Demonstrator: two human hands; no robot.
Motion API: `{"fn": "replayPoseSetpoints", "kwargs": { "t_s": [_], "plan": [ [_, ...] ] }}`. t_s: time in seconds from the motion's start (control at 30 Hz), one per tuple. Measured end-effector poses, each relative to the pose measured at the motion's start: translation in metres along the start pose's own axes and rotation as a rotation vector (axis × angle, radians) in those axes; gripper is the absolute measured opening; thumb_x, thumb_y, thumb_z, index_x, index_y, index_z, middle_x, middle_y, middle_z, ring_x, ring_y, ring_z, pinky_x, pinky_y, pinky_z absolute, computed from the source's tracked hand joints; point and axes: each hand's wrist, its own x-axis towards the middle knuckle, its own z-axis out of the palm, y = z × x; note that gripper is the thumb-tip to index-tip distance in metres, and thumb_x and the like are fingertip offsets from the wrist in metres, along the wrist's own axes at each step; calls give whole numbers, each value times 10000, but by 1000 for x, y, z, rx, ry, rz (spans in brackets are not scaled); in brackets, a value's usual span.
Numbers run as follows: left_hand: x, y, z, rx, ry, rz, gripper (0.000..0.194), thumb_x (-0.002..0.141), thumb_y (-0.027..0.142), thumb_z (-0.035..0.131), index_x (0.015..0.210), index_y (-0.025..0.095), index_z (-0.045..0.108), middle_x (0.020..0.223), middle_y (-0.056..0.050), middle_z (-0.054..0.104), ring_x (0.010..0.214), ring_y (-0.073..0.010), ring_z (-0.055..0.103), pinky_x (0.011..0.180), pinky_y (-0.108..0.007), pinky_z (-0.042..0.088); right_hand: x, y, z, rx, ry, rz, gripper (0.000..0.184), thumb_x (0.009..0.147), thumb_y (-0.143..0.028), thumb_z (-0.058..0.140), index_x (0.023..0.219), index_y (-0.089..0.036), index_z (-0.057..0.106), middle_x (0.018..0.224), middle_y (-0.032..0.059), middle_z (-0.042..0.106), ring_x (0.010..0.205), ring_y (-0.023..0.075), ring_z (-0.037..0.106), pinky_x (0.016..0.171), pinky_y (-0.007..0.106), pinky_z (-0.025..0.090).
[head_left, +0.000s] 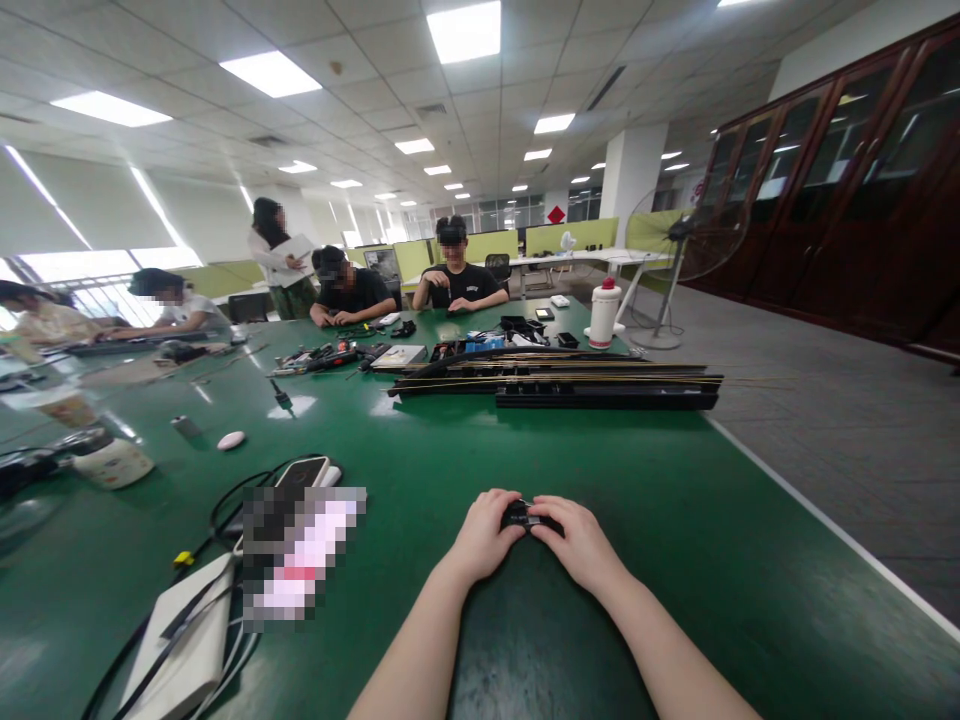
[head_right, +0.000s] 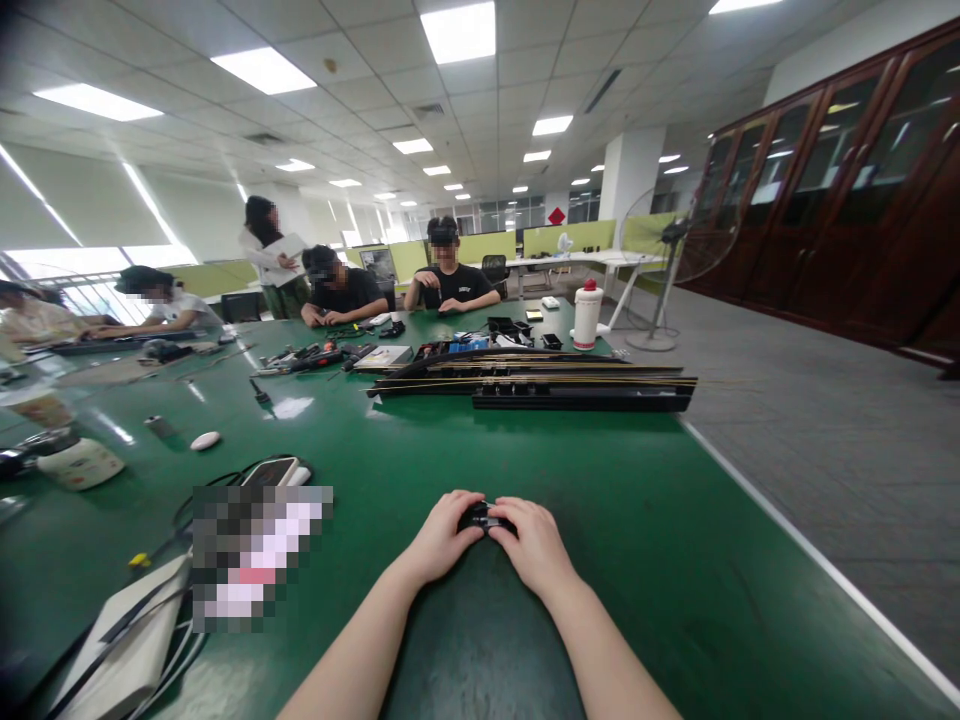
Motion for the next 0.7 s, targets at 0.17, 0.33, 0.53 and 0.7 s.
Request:
{"fn": "replayPoseSetpoints", "kwargs": {
  "t_s": [0.17,0.33,0.53,0.7],
  "plan": [
    [-1,0,1,7,0,-3,374,746,141,577,1113,199,530,1091,-57,565,1019,-210,497,919,-373,401,0,-2,-2,20,5,37,216,731,-235,604,933,-223,679,1110,69,649,1064,226,562,961,399,381],
    [0,2,0,16,-7,-10,379,752,151,566,1125,207,528,1105,-58,562,1025,-212,495,922,-378,398,-1,-3,-4,50,1,34,222,699,-212,618,915,-218,674,1093,70,655,1049,229,569,954,396,387],
    [0,4,-1,16,-16,-28,396,765,184,561,1158,205,524,1135,-71,558,1052,-223,491,940,-392,387,-2,0,-6,144,7,59,368,681,-179,605,1047,-214,613,1085,52,658,1020,215,580,942,382,401],
    [0,3,0,3,-5,-32,406,788,203,545,1192,215,508,1174,-68,548,1086,-224,478,962,-398,376,-2,1,-8,179,-1,74,369,704,-186,578,1073,-201,595,1108,56,644,1039,209,568,953,371,401]
  ]
}}
